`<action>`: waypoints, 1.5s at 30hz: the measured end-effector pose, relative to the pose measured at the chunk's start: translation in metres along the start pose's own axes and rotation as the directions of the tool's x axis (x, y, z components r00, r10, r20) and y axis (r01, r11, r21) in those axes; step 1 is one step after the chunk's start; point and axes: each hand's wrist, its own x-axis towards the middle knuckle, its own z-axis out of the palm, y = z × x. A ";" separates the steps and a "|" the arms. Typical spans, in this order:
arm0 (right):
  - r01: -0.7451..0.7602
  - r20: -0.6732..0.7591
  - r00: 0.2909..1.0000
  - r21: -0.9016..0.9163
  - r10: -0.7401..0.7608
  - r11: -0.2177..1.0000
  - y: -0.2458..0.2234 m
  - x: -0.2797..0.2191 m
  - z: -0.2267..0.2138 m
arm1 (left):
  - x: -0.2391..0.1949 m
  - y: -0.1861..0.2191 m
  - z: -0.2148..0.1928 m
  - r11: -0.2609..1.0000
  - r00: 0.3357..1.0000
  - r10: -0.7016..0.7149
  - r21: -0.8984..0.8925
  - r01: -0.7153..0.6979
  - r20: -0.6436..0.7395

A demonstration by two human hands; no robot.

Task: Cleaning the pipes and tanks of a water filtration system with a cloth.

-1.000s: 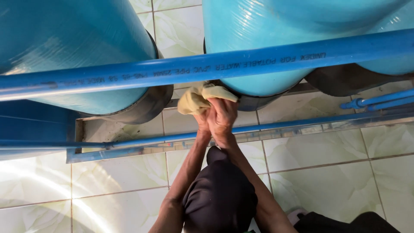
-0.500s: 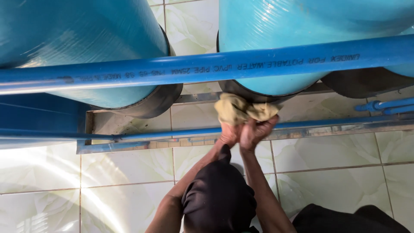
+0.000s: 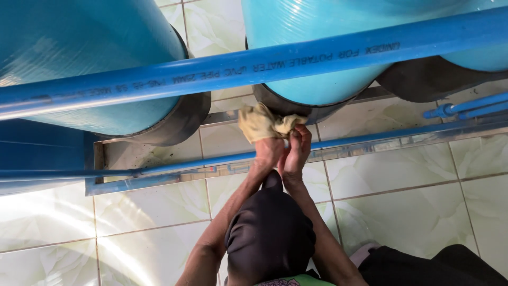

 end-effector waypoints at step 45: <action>0.441 -0.035 0.869 -0.400 -0.494 0.804 -0.091 0.041 0.004 | -0.008 0.119 -0.021 0.859 0.795 0.458 0.031 -0.510 0.397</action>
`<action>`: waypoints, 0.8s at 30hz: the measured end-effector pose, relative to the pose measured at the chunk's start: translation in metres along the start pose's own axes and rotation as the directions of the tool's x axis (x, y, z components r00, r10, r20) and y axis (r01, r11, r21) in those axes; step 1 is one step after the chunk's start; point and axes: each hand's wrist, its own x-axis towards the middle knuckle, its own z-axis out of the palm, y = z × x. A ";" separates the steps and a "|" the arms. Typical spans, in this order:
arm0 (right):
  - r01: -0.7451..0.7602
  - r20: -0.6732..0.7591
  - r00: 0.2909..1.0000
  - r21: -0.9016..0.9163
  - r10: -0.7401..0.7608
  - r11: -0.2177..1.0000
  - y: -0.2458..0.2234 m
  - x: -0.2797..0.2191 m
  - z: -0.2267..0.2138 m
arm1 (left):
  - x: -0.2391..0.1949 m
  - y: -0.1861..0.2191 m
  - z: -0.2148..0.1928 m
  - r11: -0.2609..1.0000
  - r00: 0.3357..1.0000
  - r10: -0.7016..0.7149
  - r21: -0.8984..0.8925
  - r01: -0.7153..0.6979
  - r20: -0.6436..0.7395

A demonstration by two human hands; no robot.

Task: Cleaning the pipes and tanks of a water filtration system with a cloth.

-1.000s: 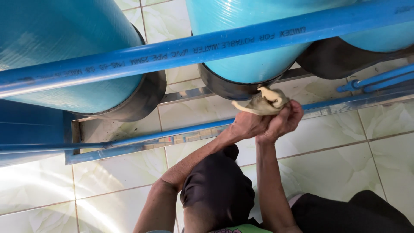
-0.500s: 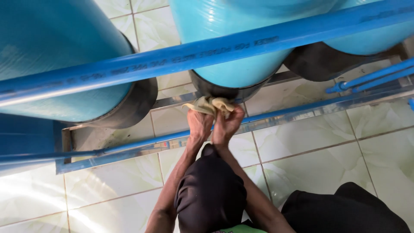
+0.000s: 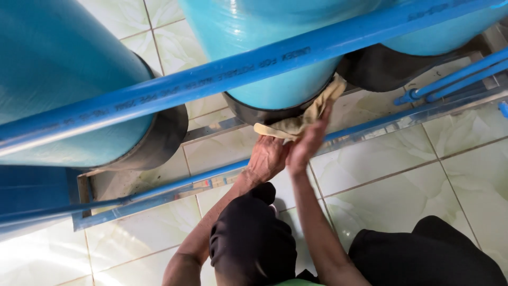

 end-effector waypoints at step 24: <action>0.124 -0.112 0.985 -0.039 -0.128 0.991 -0.007 0.087 0.037 | 0.034 0.022 -0.027 0.949 0.989 0.146 -0.281 -0.142 -0.009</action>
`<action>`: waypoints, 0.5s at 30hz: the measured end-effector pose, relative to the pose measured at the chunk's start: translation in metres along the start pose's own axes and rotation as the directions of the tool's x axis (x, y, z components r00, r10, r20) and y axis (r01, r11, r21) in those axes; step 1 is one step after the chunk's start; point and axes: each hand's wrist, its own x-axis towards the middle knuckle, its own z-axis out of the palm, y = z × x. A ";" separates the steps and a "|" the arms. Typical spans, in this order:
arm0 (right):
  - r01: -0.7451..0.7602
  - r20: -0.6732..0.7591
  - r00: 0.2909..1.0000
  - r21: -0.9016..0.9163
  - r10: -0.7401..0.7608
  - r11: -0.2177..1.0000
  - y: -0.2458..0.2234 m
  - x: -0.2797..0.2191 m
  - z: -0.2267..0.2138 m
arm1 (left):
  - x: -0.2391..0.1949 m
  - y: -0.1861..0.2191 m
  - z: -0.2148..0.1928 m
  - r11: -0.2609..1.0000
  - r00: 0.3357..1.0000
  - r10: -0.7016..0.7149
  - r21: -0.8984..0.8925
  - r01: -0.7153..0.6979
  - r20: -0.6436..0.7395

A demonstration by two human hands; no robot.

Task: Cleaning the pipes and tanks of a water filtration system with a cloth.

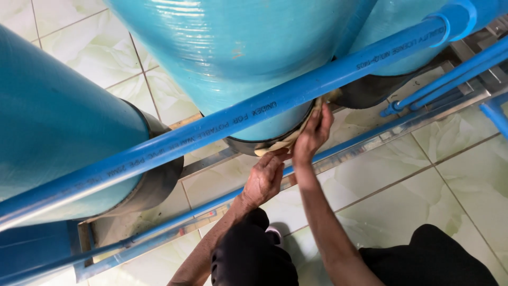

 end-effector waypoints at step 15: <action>0.139 0.432 0.900 -0.153 -0.060 0.978 -0.010 0.070 -0.046 | 0.034 -0.024 0.042 0.997 0.895 0.012 -0.068 0.021 0.446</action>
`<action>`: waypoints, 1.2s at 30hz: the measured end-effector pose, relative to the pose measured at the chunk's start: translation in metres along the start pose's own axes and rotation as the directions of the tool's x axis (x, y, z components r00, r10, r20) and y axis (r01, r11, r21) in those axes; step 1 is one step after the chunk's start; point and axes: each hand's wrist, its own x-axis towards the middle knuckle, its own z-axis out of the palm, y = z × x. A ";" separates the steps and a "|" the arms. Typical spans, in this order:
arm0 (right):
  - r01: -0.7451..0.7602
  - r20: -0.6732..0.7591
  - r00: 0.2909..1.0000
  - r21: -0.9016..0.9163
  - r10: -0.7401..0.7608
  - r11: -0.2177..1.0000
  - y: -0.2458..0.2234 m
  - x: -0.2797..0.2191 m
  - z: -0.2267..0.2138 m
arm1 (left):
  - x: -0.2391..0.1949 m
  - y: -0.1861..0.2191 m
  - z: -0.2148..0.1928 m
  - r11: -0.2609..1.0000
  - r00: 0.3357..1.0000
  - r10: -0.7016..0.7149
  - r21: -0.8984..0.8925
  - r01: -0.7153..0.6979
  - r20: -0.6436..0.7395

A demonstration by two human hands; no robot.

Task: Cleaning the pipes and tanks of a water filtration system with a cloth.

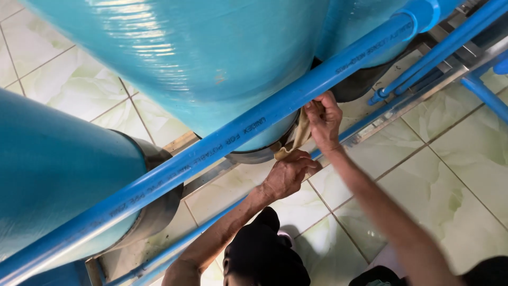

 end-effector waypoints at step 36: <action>-0.481 0.486 0.688 -0.252 0.539 0.840 -0.062 0.011 -0.168 | 0.070 0.019 0.061 0.903 0.914 -0.375 -0.282 0.323 -0.154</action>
